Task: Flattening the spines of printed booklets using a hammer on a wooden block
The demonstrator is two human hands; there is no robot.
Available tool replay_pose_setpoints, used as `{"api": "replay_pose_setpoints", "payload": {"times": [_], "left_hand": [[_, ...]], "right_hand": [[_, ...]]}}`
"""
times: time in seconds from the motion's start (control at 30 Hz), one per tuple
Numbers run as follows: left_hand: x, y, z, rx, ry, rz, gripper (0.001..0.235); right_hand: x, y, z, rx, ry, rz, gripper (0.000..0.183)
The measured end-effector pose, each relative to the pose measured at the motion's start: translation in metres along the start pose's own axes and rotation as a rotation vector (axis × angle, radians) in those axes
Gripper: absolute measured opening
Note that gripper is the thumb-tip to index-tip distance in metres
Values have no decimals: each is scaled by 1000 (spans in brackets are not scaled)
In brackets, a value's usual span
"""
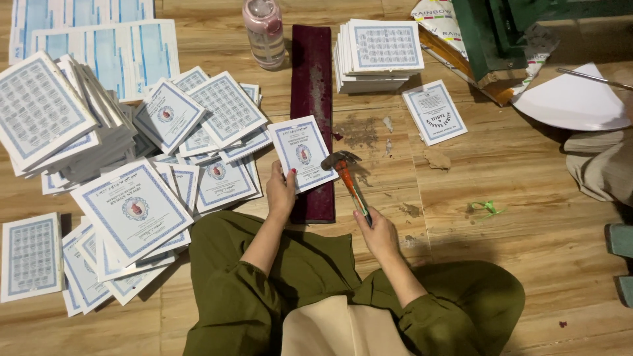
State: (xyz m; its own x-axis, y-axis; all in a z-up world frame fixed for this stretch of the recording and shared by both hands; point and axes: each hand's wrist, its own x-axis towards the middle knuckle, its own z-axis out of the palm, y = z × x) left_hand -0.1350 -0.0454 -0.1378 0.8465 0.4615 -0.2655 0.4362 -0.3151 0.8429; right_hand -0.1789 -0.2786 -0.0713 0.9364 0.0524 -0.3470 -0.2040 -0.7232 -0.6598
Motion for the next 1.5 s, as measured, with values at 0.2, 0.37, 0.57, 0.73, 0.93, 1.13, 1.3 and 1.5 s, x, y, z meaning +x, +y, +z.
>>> {"api": "replay_pose_setpoints", "payload": {"times": [0.2,0.37,0.57,0.73,0.93,1.13,1.3,1.5], "left_hand": [[38,-64,24,-101,-28,-62,28],[28,-52,24,-314,5,-211,35],[24,-42,15,8,-75,-146,47],[27,-45,14,144,-97,-106,46],[17,-27,1,150,-136,-133,48],[14,-27,3,164,-185,-151,50],[18,-33,1,167,-230,-144,53],[12,-27,-2,158,-235,-162,54]], "right_hand": [[-13,-36,-17,121,91,-62,29],[-2,-21,4,-149,-12,-8,30],[-10,-46,-8,-144,17,-61,32],[-4,-54,1,11,118,-35,42],[13,-31,11,-200,23,-14,36],[-2,-58,-4,74,188,-120,25],[17,-12,18,-230,23,-37,35],[6,-27,-2,-98,53,-19,35]]}}
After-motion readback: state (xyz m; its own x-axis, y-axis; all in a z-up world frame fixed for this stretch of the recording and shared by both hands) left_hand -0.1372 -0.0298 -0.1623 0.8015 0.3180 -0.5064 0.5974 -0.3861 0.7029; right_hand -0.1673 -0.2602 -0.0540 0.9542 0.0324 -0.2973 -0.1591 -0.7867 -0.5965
